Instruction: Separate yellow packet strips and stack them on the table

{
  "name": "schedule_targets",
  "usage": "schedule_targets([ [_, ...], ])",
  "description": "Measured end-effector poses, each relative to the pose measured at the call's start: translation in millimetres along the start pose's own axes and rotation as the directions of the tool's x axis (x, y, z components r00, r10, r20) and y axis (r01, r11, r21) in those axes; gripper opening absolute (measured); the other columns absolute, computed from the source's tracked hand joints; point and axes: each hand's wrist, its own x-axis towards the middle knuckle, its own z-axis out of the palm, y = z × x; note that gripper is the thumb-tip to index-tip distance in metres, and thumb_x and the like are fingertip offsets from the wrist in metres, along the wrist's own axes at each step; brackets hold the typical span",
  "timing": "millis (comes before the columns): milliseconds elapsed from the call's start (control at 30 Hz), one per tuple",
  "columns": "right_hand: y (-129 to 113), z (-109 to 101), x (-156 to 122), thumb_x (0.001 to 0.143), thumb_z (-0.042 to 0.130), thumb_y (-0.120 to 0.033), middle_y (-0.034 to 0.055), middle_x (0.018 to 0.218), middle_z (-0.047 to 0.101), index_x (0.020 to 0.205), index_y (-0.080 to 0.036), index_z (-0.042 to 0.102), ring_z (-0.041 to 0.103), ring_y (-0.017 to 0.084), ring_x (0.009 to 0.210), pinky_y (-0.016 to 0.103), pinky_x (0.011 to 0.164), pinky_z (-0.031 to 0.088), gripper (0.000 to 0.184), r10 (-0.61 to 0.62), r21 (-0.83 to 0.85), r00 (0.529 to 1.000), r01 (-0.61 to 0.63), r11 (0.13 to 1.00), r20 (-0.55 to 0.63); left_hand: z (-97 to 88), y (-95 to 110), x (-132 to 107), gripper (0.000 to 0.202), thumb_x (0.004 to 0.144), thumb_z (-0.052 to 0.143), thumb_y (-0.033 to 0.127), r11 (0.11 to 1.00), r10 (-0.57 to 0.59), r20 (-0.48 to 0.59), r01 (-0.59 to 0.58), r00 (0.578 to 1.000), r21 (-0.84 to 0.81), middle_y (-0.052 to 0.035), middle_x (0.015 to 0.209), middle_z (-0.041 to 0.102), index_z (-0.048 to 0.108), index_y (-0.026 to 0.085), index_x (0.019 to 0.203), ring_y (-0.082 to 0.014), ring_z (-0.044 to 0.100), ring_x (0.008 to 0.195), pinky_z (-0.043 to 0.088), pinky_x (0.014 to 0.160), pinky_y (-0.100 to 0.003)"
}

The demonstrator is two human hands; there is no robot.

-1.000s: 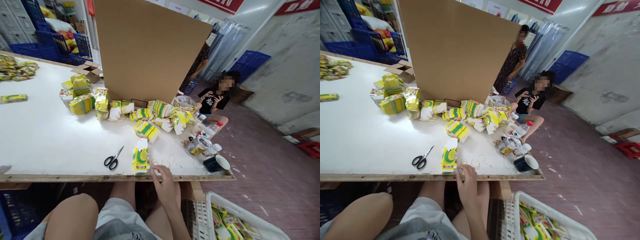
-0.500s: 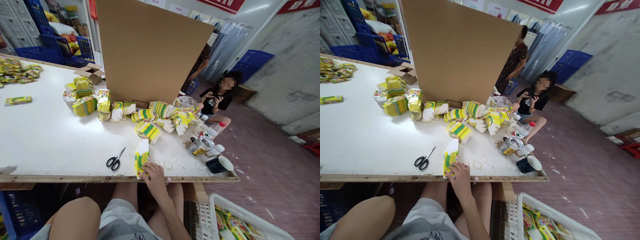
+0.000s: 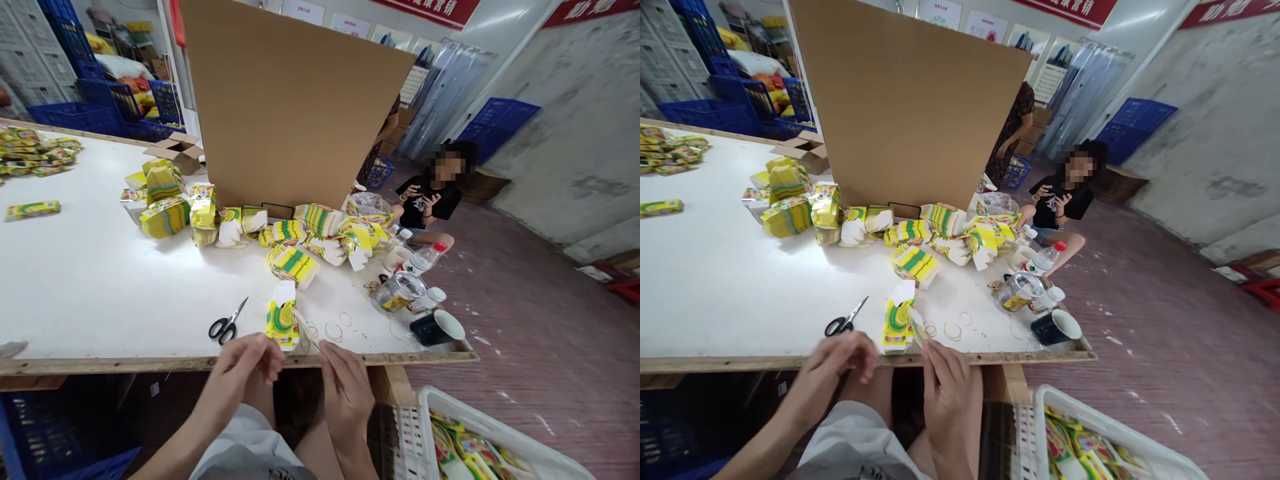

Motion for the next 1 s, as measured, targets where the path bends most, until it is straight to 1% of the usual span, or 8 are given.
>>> schedule_targets([
  [67,-10,-12,-9,0.090,0.060,-0.012,0.0048,0.103,0.076,0.119,-0.031,0.068,0.068,0.024,0.093,0.043,0.085,0.051,0.036,-0.051,0.016,0.997,0.053,0.998,-0.065,15.8,-5,26,0.048,0.084,0.061,0.053,0.962,-0.219,0.129,0.236,0.967,-0.134,-0.0131,0.089,0.076,0.073,0.011,0.102,-0.0232,0.069,0.080,0.053,0.079,-0.035],
  [133,-20,-18,-17,0.089,0.059,-0.011,0.0037,0.105,0.076,0.126,-0.034,0.064,0.068,0.024,0.093,0.042,0.081,0.054,0.044,-0.122,0.080,0.993,0.120,0.990,0.009,26.9,-13,38,0.057,0.083,0.059,0.060,0.893,-0.273,0.235,0.337,0.933,-0.298,-0.0156,0.102,0.075,0.070,0.011,0.110,-0.0258,0.069,0.092,0.052,0.086,-0.037],
  [233,-30,-20,-21,0.089,0.059,-0.014,0.0029,0.101,0.077,0.129,-0.036,0.061,0.070,0.023,0.086,0.039,0.073,0.058,0.046,-0.207,0.209,0.972,0.181,0.961,0.109,31.3,-23,40,0.060,0.086,0.054,0.060,0.841,-0.234,0.297,0.346,0.926,-0.416,-0.0178,0.111,0.073,0.067,0.010,0.115,-0.0300,0.066,0.106,0.047,0.097,-0.041],
  [400,-32,-19,-19,0.090,0.058,-0.013,0.0030,0.098,0.078,0.128,-0.035,0.062,0.071,0.023,0.087,0.039,0.072,0.060,0.045,-0.207,0.254,0.974,0.177,0.951,0.093,25.5,-20,40,0.067,0.086,0.047,0.066,0.802,-0.196,0.378,0.370,0.905,-0.469,-0.0181,0.122,0.068,0.065,0.012,0.121,-0.0327,0.057,0.123,0.037,0.109,-0.046],
  [567,-29,-20,-25,0.089,0.061,-0.015,0.0036,0.102,0.076,0.127,-0.035,0.063,0.068,0.024,0.092,0.040,0.078,0.059,0.043,-0.198,0.296,0.973,0.156,0.942,0.118,26.8,-19,38,0.051,0.083,0.062,0.054,0.835,-0.179,0.308,0.310,0.935,-0.456,-0.0145,0.114,0.073,0.069,0.013,0.113,-0.0303,0.064,0.114,0.045,0.103,-0.043],
  [700,-24,-16,-25,0.089,0.061,-0.030,0.0103,0.118,0.069,0.127,-0.026,0.063,0.063,0.029,0.108,0.045,0.088,0.055,0.038,0.052,0.253,0.992,-0.081,0.964,0.118,30.8,-21,38,0.041,0.078,0.072,0.046,0.865,-0.170,0.233,0.258,0.957,-0.429,-0.0124,0.100,0.077,0.073,0.012,0.100,-0.0273,0.071,0.098,0.052,0.092,-0.038],
  [800,-20,-10,-18,0.090,0.061,-0.032,0.0115,0.117,0.069,0.120,-0.021,0.067,0.063,0.028,0.110,0.041,0.090,0.055,0.033,0.357,0.266,0.919,-0.390,0.882,0.167,34.8,-25,39,0.033,0.075,0.077,0.039,0.896,-0.160,0.166,0.214,0.973,-0.388,-0.0084,0.089,0.078,0.073,0.015,0.096,-0.0252,0.072,0.091,0.053,0.088,-0.036],
  [1000,-20,-2,-15,0.090,0.060,-0.037,0.0076,0.093,0.072,0.093,-0.019,0.071,0.066,0.022,0.087,0.031,0.077,0.055,0.021,0.487,0.325,0.828,-0.559,0.763,0.279,37.8,-35,43,0.036,0.072,0.077,0.047,0.984,-0.080,0.075,0.090,0.994,-0.154,-0.0065,0.086,0.076,0.072,0.015,0.088,-0.0244,0.069,0.087,0.054,0.080,-0.033],
])
